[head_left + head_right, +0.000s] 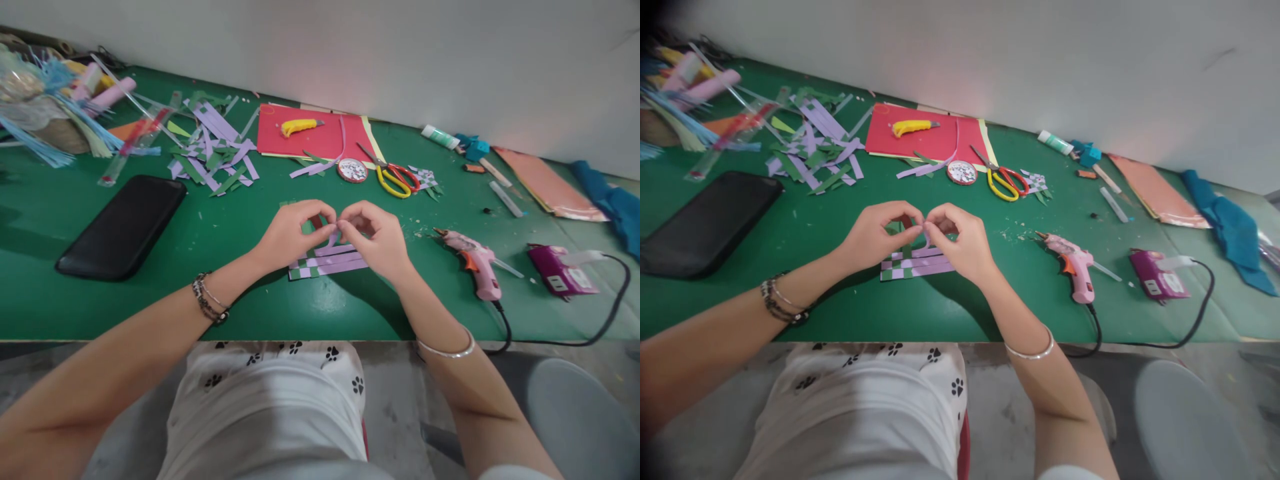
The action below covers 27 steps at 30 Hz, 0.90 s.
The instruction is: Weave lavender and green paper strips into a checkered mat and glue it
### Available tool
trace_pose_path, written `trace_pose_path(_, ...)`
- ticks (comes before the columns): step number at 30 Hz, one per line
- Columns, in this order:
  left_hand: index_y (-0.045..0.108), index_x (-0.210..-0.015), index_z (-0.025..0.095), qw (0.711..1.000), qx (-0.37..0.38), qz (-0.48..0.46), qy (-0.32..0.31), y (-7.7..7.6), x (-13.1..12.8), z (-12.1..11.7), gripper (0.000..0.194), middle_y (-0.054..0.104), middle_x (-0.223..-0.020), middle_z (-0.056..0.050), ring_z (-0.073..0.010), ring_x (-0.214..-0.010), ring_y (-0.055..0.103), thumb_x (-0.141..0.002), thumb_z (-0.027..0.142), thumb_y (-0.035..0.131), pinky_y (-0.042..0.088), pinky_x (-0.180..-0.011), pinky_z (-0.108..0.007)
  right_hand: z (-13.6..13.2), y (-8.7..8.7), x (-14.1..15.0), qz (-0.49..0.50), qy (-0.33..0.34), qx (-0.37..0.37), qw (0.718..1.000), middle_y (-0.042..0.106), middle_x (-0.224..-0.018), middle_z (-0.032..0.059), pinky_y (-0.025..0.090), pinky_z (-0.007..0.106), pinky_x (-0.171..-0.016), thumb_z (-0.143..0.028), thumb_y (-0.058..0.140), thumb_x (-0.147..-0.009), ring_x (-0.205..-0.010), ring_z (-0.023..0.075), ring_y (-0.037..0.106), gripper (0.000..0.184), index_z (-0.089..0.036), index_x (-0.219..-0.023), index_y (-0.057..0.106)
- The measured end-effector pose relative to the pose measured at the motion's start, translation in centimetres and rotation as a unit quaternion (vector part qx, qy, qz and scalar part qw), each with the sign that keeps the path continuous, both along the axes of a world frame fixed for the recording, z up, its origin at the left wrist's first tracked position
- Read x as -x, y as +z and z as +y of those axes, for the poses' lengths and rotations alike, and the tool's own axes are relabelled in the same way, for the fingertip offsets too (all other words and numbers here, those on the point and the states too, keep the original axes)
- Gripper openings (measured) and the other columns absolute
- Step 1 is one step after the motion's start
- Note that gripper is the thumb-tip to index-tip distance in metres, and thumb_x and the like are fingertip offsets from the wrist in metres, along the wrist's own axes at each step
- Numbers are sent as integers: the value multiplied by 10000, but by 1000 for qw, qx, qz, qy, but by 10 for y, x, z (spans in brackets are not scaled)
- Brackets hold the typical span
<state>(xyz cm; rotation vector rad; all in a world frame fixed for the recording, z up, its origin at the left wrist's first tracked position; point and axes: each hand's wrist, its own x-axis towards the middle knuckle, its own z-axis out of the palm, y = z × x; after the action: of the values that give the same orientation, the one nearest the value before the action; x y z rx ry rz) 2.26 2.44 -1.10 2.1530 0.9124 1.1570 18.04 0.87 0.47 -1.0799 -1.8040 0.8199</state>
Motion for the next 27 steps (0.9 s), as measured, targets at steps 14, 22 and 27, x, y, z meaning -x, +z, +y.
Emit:
trace_pose_path(14, 543, -720, 159, 984, 125, -107, -65, -5, -4, 2, 110, 600, -704, 5, -104, -666, 579, -738, 267, 558, 474, -673, -218, 0, 1, 4, 70, -2, 48, 996, 515, -516, -70, 411, 201, -475, -142, 520, -668, -461, 52, 485, 89, -199, -623, 468)
trace_pose_path(22, 533, -716, 157, 978, 145, -122, -81, -5, -4, 2, 91, 591, -684, 12, -99, -655, 582, -730, 244, 557, 471, -658, -211, 1, 2, 4, 92, 9, 79, 993, 515, -512, -73, 409, 194, -463, -136, 509, -651, -455, 45, 483, 86, -193, -608, 463)
trace_pose_path(27, 522, -716, 160, 979, 155, -110, -78, -4, -4, 2, 90, 585, -671, 16, -99, -639, 581, -726, 247, 543, 471, -637, -211, 2, 1, 3, 102, 18, 93, 990, 516, -523, -71, 414, 195, -469, -147, 505, -653, -456, 44, 484, 74, -188, -607, 465)
